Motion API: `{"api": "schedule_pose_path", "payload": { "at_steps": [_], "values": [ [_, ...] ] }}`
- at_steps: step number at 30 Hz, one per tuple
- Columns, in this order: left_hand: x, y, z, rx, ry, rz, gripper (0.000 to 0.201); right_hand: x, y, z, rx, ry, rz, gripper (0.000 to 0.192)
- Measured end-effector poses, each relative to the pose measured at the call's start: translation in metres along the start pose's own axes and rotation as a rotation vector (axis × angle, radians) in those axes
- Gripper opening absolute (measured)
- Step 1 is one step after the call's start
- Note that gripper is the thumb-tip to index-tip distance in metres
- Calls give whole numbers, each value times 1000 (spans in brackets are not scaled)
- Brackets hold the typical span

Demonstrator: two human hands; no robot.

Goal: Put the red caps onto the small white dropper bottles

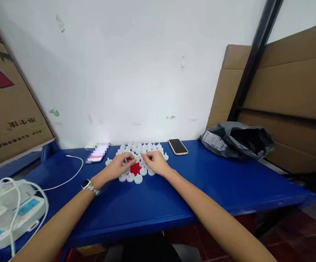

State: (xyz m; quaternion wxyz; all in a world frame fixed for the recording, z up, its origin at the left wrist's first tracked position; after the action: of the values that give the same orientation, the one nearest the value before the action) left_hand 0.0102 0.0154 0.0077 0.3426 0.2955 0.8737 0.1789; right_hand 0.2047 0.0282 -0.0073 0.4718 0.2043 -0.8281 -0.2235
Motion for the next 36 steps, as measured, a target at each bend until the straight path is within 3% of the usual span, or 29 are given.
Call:
{"api": "schedule_pose_path", "payload": {
  "at_steps": [14,36],
  "values": [
    [-7,-1,-3,19,2,-21,26,7,-5,-6,26,5,22,48],
    [3,-1,0,8,-4,-5,29,5,-5,-5,35,20,26,48]
  ]
}}
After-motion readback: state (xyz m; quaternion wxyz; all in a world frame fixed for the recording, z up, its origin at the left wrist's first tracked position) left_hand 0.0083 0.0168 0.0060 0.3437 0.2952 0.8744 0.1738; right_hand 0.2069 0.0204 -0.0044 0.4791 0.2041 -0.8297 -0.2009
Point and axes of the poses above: each hand's wrist, its own y-axis towards the middle knuckle, its own z-axis out of the palm, x = y × z, the point moved 2 cm from there along y, towards the middle knuckle, and after that the axes turned 10 degrees about -x, right-handed, at the moved point
